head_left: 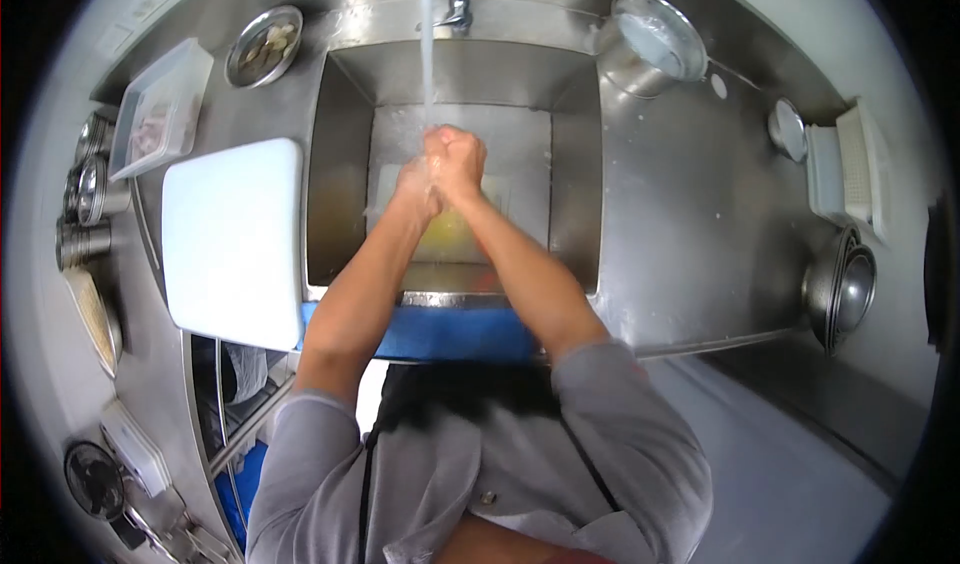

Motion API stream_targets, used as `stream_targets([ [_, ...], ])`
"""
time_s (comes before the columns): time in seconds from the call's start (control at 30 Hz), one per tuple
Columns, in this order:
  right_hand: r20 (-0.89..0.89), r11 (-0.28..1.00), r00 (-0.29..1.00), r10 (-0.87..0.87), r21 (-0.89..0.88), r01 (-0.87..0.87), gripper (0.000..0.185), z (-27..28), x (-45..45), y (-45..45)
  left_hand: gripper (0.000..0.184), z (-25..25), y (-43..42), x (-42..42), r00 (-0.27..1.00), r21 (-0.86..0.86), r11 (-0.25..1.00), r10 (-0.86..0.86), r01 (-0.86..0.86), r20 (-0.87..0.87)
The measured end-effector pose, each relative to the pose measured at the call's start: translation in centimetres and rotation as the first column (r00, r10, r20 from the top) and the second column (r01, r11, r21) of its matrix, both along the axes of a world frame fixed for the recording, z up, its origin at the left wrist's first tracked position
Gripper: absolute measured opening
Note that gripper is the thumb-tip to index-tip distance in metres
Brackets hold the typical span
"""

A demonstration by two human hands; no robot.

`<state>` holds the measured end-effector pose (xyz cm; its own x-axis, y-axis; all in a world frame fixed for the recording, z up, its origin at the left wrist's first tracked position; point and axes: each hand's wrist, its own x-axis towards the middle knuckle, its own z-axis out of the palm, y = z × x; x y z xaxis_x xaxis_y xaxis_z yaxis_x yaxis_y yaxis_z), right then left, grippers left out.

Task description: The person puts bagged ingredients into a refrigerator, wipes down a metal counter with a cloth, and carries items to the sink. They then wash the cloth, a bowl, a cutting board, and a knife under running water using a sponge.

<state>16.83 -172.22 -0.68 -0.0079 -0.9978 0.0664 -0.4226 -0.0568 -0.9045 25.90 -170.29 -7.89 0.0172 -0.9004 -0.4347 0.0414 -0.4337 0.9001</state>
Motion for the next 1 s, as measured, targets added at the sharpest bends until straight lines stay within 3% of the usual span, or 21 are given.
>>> stream_targets([
  [0.07,-0.184,0.985,0.982,0.028,0.175,0.005,0.034,-1.7,-2.5,-3.0,0.018,7.6,1.8,-2.0,0.942,0.360,0.908,0.289,-0.213,-0.171],
  [0.1,-0.356,0.974,0.919,0.169,0.205,-0.099,0.036,-3.4,-3.6,-3.8,0.029,8.2,1.6,-1.6,0.973,0.319,0.931,0.213,-0.175,-0.085],
  [0.2,0.056,0.827,0.979,0.195,0.527,-0.196,0.054,-1.9,-5.9,-3.2,0.031,6.1,1.6,0.5,0.923,0.173,0.960,0.261,-0.219,-0.283],
  [0.23,0.416,0.655,0.889,0.193,0.620,-0.432,0.062,0.2,-7.2,-2.5,0.029,6.7,1.6,1.2,0.960,0.136,0.985,0.140,-0.110,-0.241],
  [0.27,0.535,0.663,0.826,0.178,0.555,-0.502,0.057,0.0,-7.3,-1.1,0.028,7.0,1.6,0.7,0.942,0.158,0.982,0.147,-0.103,-0.302],
  [0.33,0.744,0.683,0.651,0.154,0.396,-0.614,0.046,-1.0,-7.4,1.1,0.027,13.3,1.6,-1.3,0.895,0.198,0.977,0.160,-0.083,-0.416],
  [0.47,0.725,0.792,0.680,0.107,0.352,-0.499,0.036,0.9,-10.8,0.5,0.030,16.1,0.8,-2.5,0.947,-0.048,0.999,0.006,-0.022,-0.320],
  [0.53,0.651,0.814,0.752,0.103,0.379,-0.440,0.027,5.2,-12.5,-0.3,0.032,17.2,0.6,-3.7,0.973,-0.182,0.983,-0.037,-0.005,-0.230],
  [0.63,0.615,0.887,0.787,0.042,0.340,-0.313,0.021,9.4,-15.1,-2.6,0.032,18.0,-0.2,-4.3,0.981,-0.246,0.969,-0.074,0.029,-0.177],
  [0.7,0.625,0.980,0.779,-0.053,0.181,-0.079,0.021,14.2,-16.7,-3.7,0.031,17.0,-1.2,-4.0,0.993,-0.203,0.979,-0.011,-0.013,-0.118],
  [0.77,0.647,0.989,0.756,-0.102,-0.012,0.144,0.021,17.1,-19.3,-6.4,0.031,15.9,-2.2,-3.2,0.998,-0.171,0.985,0.007,-0.018,-0.064],
  [0.8,0.619,0.978,0.782,0.066,-0.196,0.073,0.021,17.6,-21.8,-8.8,0.032,15.4,-2.7,-2.7,0.999,-0.159,0.987,-0.002,-0.004,-0.038],
  [0.83,0.570,0.965,0.819,0.057,-0.243,0.103,0.020,19.2,-22.6,-10.4,0.031,15.0,-2.9,-2.3,0.999,-0.113,0.994,0.004,-0.008,-0.035],
  [0.87,0.464,0.951,0.883,-0.068,-0.237,0.198,0.015,20.3,-23.1,-12.5,0.031,14.8,-3.8,-2.0,0.999,-0.088,0.996,0.008,-0.011,-0.035],
  [0.93,0.219,0.966,0.975,-0.025,-0.245,0.080,0.022,20.2,-24.8,-15.9,0.031,14.2,-5.0,-1.5,0.998,-0.074,0.997,-0.006,0.010,0.056],
  [0.97,-0.240,0.958,0.959,-0.152,-0.276,0.083,0.024,20.5,-24.4,-15.8,0.030,13.8,-5.1,-1.2,0.995,-0.067,0.997,-0.018,0.025,0.098],
  [1.0,-0.639,0.948,0.723,-0.261,-0.311,0.067,0.027,20.9,-23.7,-15.0,0.027,13.2,-5.0,-0.7,0.993,-0.055,0.998,-0.011,0.018,0.116],
])
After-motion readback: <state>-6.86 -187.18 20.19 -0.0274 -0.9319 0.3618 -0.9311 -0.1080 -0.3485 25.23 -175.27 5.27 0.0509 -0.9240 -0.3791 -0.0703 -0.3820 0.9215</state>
